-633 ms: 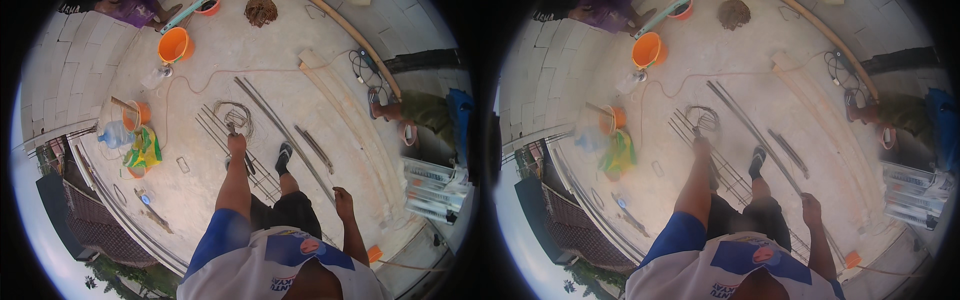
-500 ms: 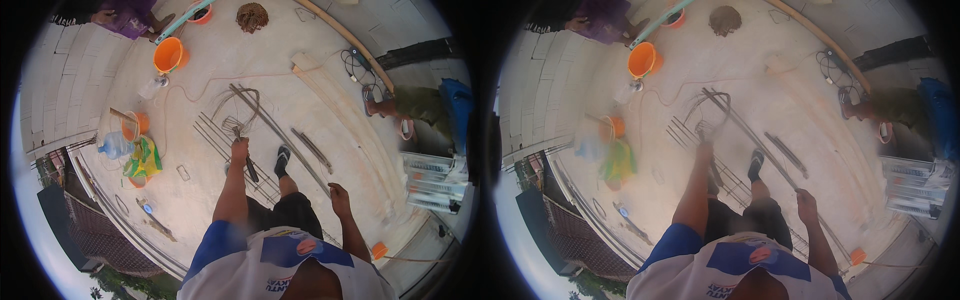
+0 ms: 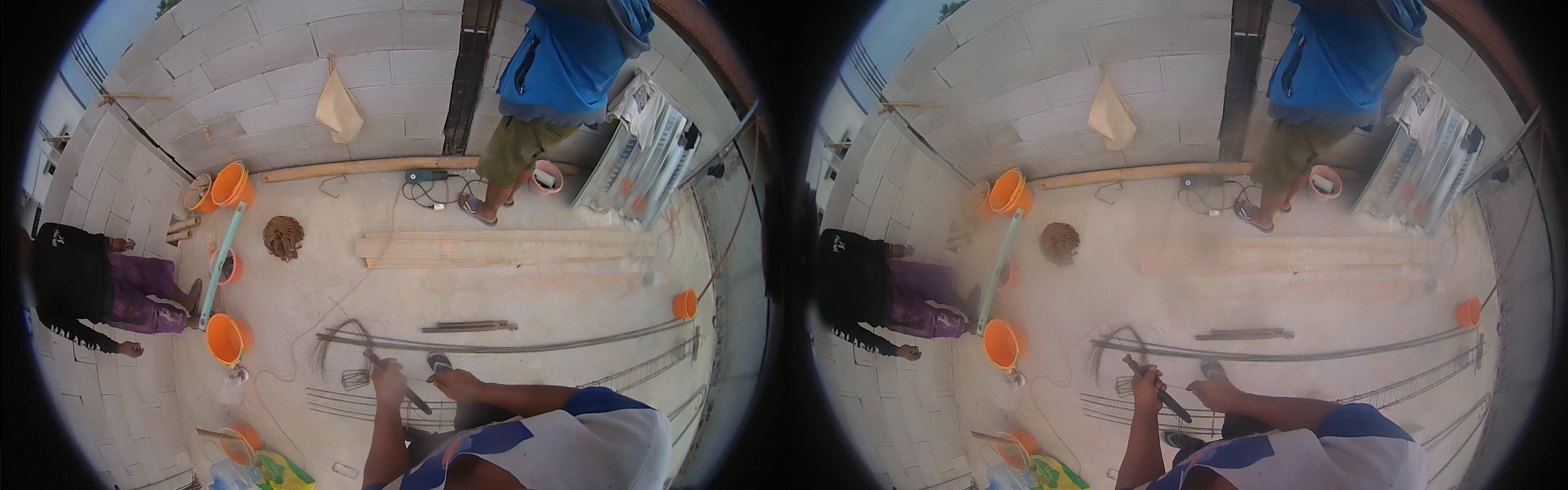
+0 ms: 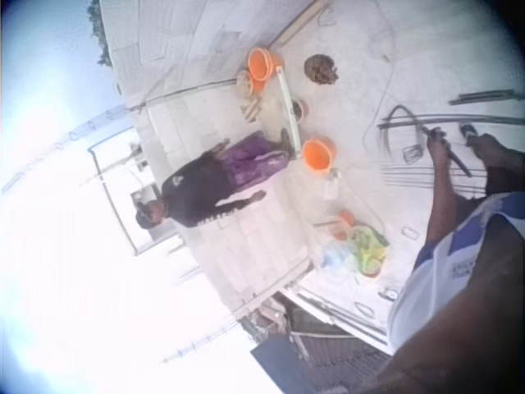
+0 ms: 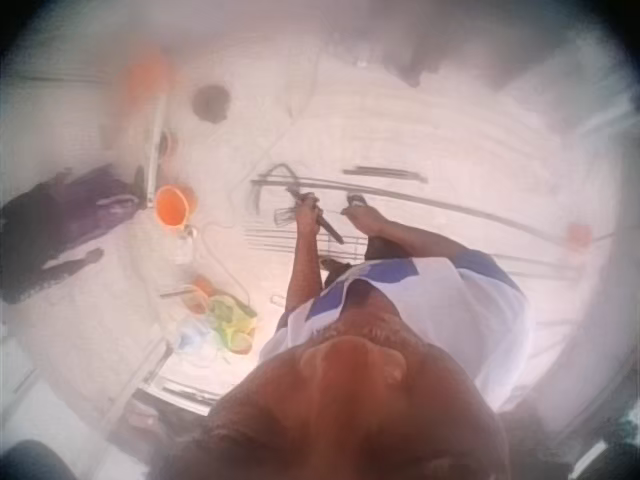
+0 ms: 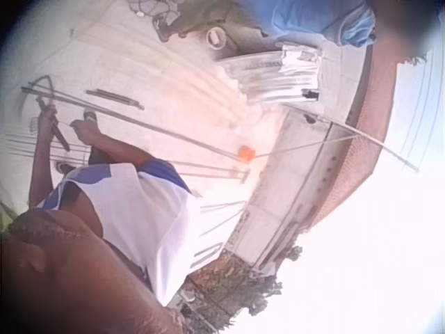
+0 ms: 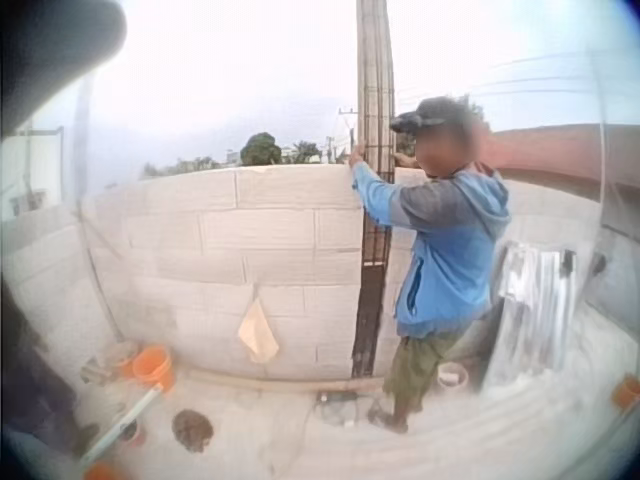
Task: The person uses pliers to cut and bend wire, then twists wire around rebar intersections to secure a rebar cage. The person walks around the rooftop workspace, handling rebar and wire, and positions the rebar cage against a wall.
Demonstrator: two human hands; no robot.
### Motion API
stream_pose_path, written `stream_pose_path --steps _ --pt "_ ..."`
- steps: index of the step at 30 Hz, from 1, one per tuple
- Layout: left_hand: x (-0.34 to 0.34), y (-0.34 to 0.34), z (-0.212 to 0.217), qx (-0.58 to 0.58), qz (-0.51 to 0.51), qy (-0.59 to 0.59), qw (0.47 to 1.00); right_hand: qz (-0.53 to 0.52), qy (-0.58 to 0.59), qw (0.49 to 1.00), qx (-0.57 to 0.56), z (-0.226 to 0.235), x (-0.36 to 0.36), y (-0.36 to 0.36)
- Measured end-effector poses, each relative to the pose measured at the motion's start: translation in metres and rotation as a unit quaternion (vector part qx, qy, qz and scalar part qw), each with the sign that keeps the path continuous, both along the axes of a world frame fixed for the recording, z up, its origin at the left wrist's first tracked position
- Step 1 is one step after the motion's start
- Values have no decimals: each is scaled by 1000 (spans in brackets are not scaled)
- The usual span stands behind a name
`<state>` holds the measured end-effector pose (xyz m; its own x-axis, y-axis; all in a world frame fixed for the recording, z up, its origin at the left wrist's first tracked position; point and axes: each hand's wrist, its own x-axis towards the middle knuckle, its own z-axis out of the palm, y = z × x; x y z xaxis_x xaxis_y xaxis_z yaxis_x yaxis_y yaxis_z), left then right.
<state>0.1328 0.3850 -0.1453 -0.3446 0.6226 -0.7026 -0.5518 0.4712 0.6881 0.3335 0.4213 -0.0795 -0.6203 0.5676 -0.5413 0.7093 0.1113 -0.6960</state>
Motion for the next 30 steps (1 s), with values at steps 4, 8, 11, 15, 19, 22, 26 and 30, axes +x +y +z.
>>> stream_pose_path --steps 4,8,11,15,19,22,26,30 --pt "-22 37 45 20 29 11 999 -43 41 996 -71 29 19 41" --pt "-54 45 74 45 15 66 997 -138 -1 981 136 86 61 203" --pt "-47 48 112 43 13 96 994 -258 -3 910 325 159 88 345" --pt "-26 47 138 60 6 84 995 -368 46 828 421 220 111 446" --pt "-4 50 149 71 -39 92 992 -385 43 832 397 217 95 462" --pt "7 59 157 78 -72 100 989 -394 63 862 311 216 93 458" --pt "26 70 179 76 -111 145 980 -183 155 971 15 216 74 415" --pt "44 94 191 78 -237 166 954 10 149 967 -208 142 8 279"
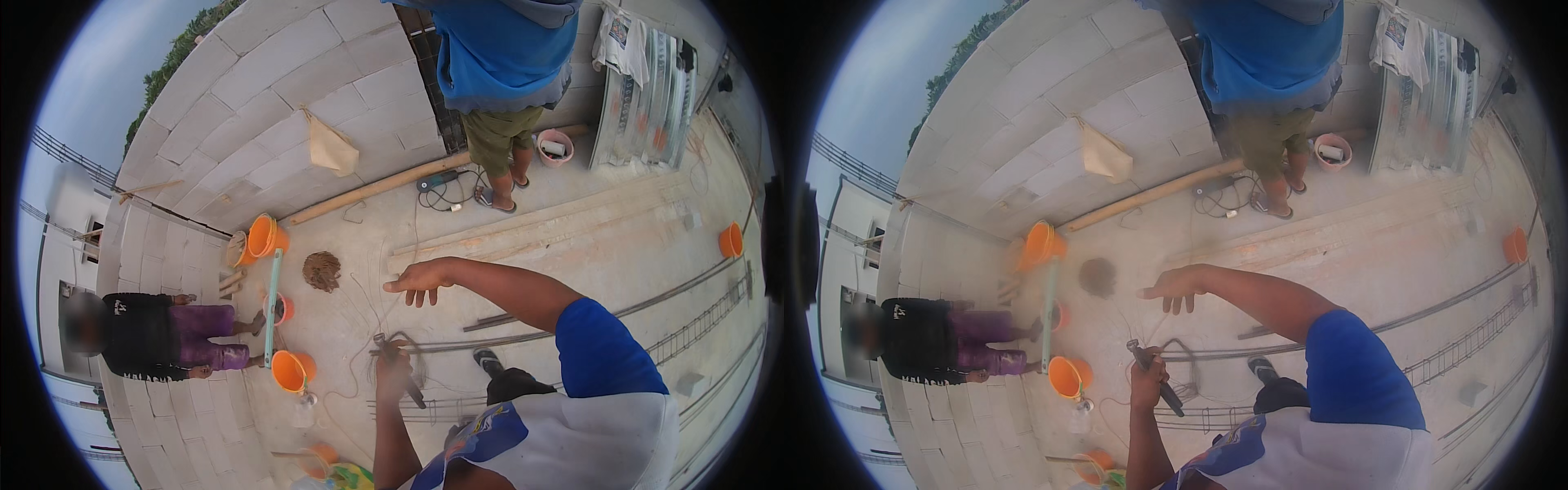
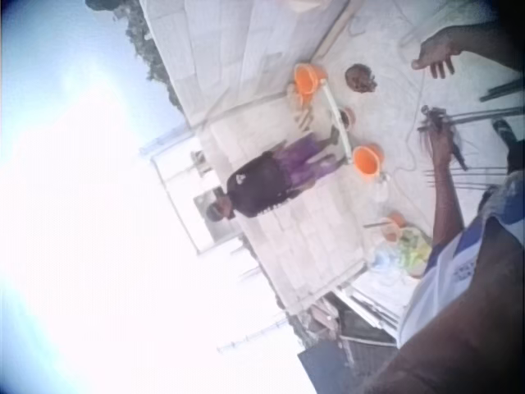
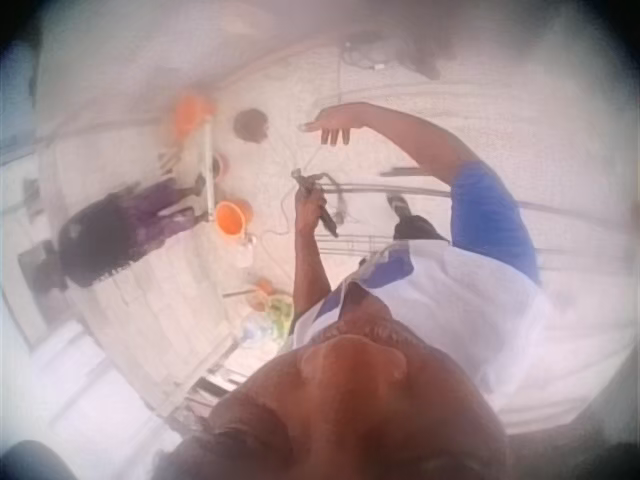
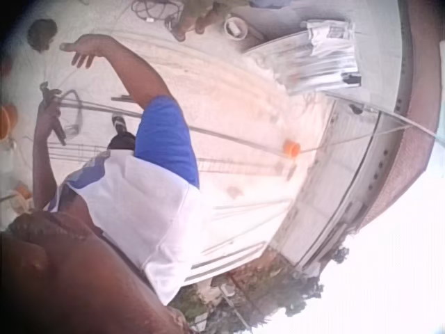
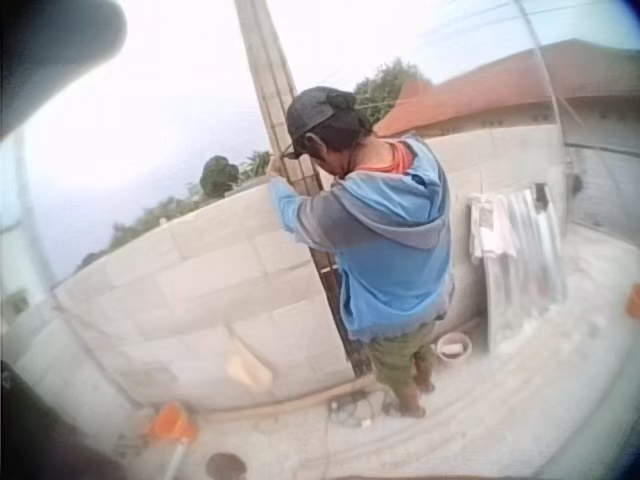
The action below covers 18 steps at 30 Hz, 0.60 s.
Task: The person uses pliers to cut and bend wire, then twists wire around rebar intersections to secure a rebar cage. The person walks around the rooftop workspace, handling rebar and wire, and positions the rebar cage against a wall.
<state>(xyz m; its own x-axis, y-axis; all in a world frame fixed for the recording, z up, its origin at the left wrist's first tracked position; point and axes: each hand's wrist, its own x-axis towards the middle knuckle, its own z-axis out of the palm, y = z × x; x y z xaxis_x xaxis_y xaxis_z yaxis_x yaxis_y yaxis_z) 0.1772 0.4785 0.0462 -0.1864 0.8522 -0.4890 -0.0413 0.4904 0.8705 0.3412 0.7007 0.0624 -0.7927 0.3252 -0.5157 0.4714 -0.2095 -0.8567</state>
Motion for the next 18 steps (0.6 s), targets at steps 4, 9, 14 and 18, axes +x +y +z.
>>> stream_pose_path --steps 4,9,14,18 --pt "12 3 -2 -37 -71 44 996 -322 265 881 -223 -53 -36 -59" --pt "5 -1 -9 -59 -103 57 991 -413 353 771 -332 -58 -29 -54" --pt "14 -3 -18 -94 -147 79 982 -416 144 854 -277 -62 -33 -75" --pt "8 -2 -25 -92 -201 64 973 -412 245 801 -357 -84 -24 -87"
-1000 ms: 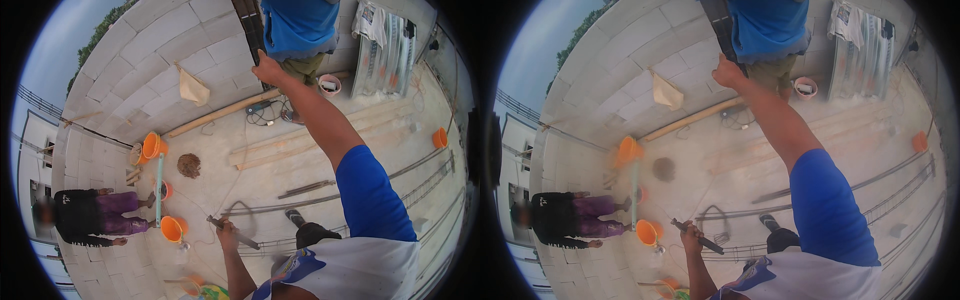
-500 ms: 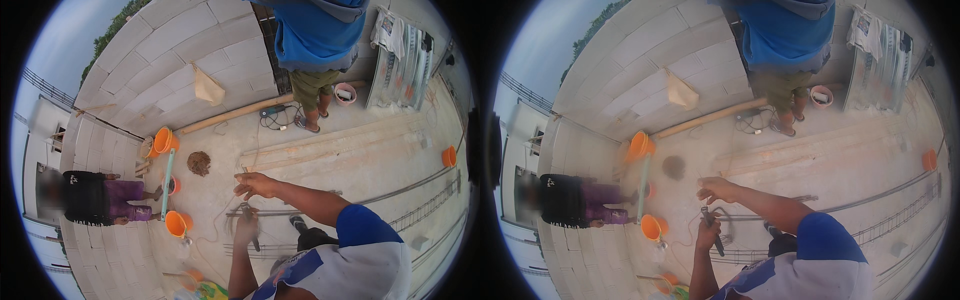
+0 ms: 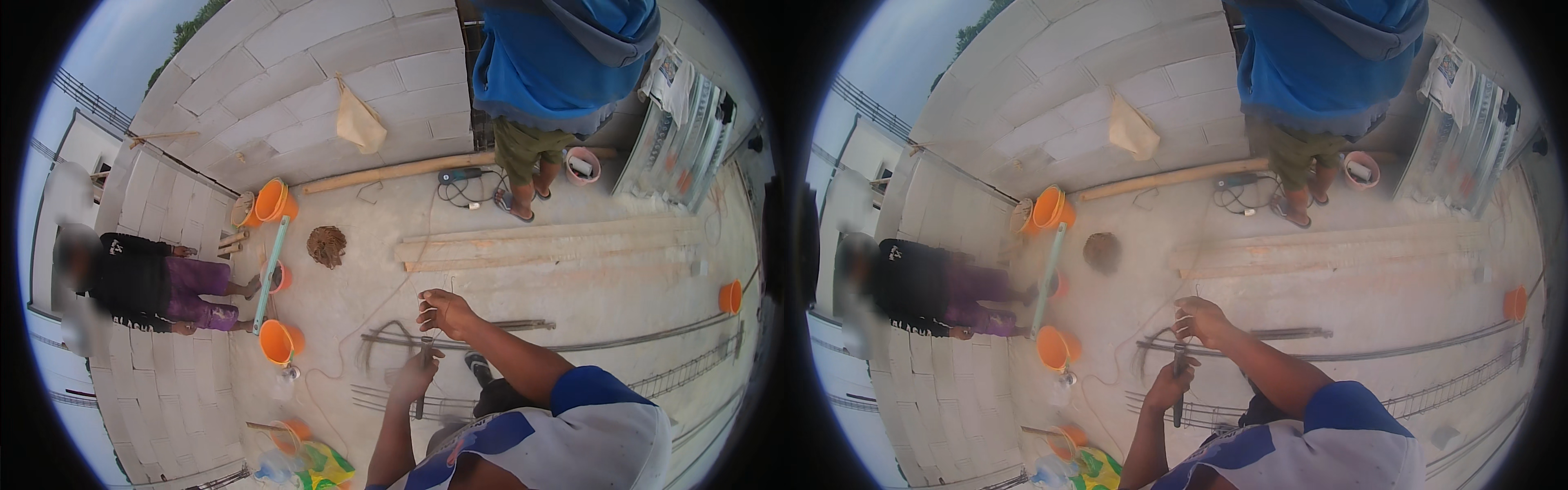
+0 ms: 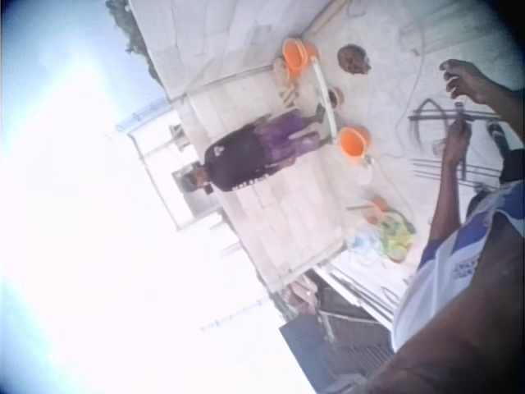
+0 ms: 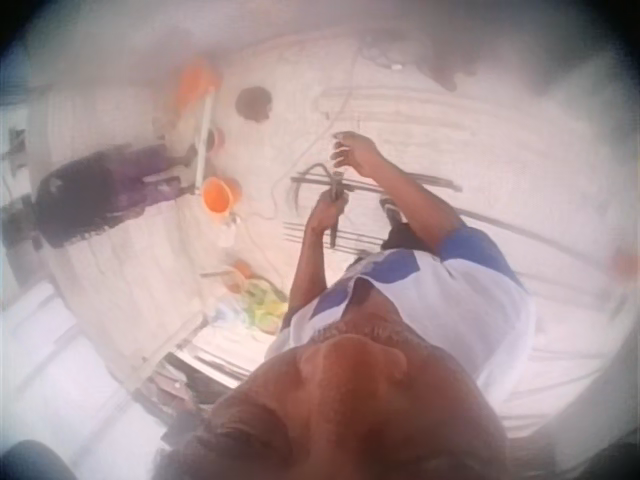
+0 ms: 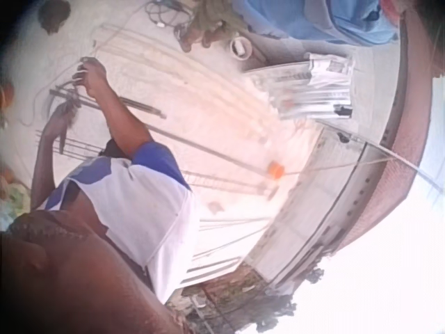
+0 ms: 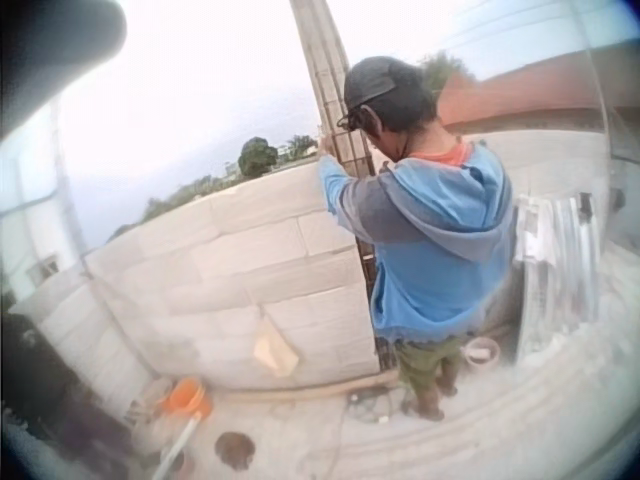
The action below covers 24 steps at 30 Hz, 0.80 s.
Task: The person uses pliers to cut and bend wire, then twists wire around rebar intersections to secure a rebar cage. The person walks around the rooftop workspace, handling rebar and wire, and positions the rebar cage against a wall.
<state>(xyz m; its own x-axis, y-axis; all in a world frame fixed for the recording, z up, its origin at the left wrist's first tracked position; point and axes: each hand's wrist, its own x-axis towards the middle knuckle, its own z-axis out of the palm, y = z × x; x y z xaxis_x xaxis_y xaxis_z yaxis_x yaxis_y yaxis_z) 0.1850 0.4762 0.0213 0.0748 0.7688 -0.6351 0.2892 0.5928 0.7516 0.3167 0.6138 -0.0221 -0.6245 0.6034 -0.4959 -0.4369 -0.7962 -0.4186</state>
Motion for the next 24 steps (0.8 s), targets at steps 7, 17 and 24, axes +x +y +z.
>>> stream_pose_path --steps 7,17,24 --pt "4 -8 -11 46 8 17 999 -120 -45 985 -115 -16 12 13" --pt "0 -29 -33 66 58 86 992 -164 -260 935 -176 -53 23 22" --pt "-28 -66 -43 1 -5 156 988 -202 -250 947 -19 -54 42 34"
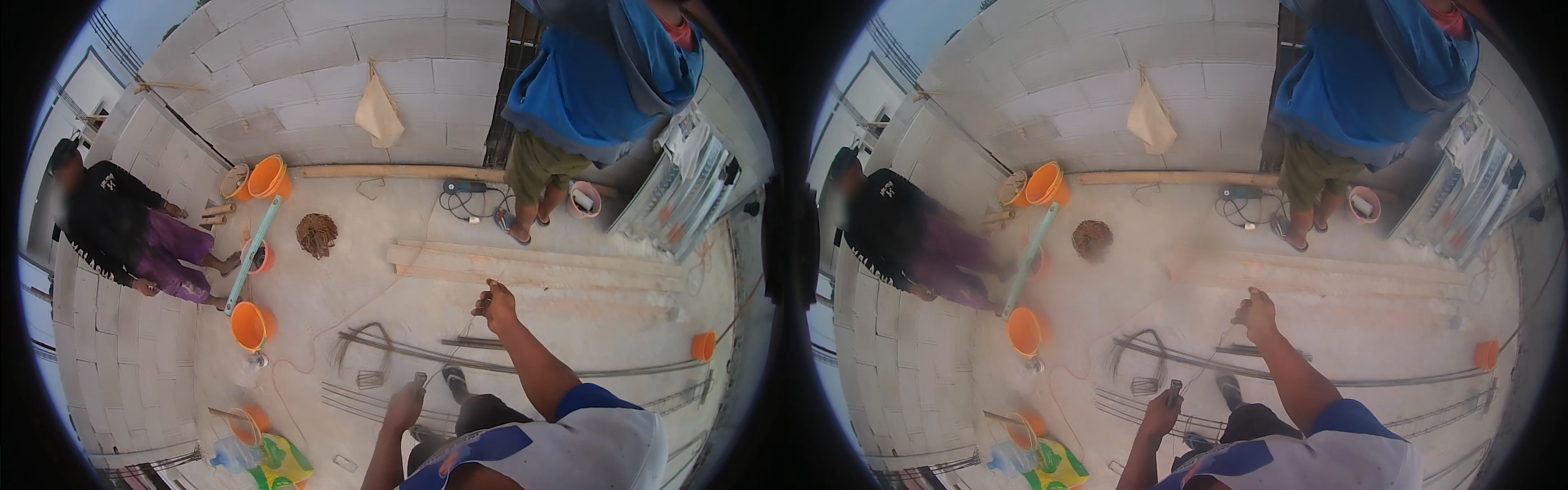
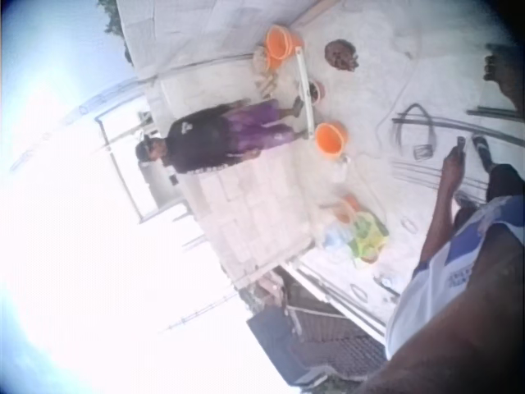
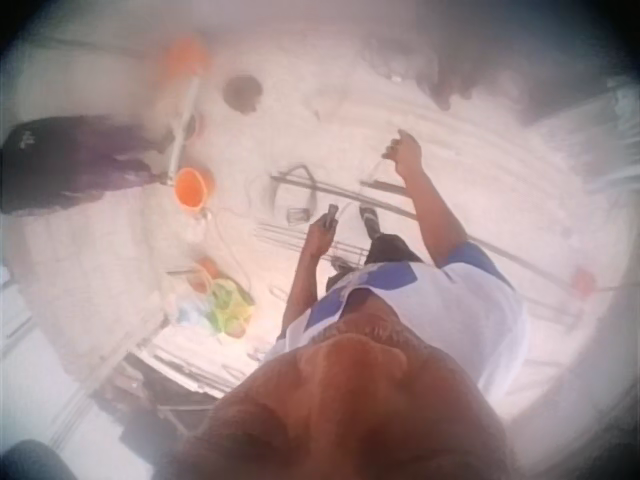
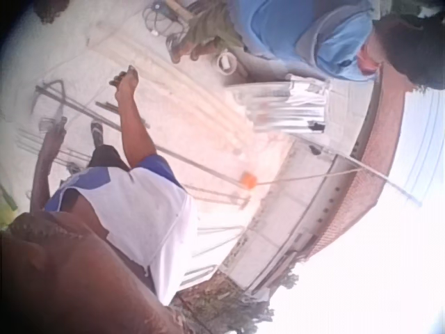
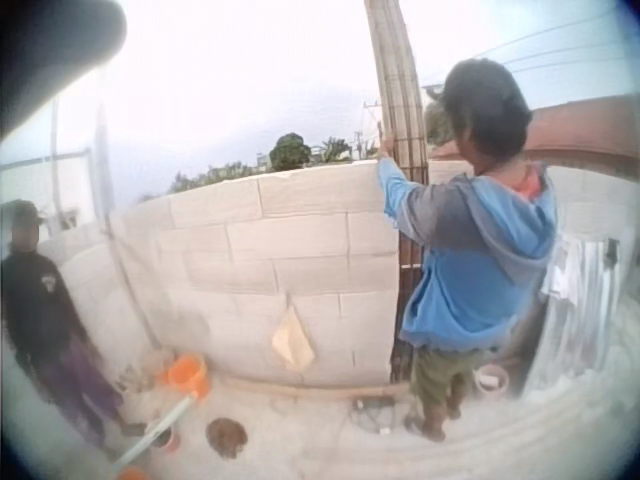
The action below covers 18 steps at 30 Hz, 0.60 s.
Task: The person uses pliers to cut and bend wire, then twists wire around rebar intersections to secure a rebar cage. The person walks around the rooftop workspace, handling rebar and wire, and positions the rebar cage against a wall.
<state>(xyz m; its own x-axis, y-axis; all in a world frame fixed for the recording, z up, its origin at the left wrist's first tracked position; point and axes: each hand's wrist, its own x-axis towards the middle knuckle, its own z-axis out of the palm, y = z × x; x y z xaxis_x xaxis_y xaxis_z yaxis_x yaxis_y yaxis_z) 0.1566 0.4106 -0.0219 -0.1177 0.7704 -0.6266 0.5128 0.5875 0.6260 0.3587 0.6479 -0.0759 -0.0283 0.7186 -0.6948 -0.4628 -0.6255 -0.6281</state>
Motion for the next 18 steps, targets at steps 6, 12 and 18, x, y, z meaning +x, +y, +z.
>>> stream_pose_path --steps 6,12,18 --pt "-23 -20 9 103 32 35 994 91 59 984 144 76 4 9" --pt "-45 -20 24 193 86 -31 977 68 158 957 235 148 5 -11" --pt "-56 -61 34 164 40 -101 981 43 64 952 296 175 17 -64"
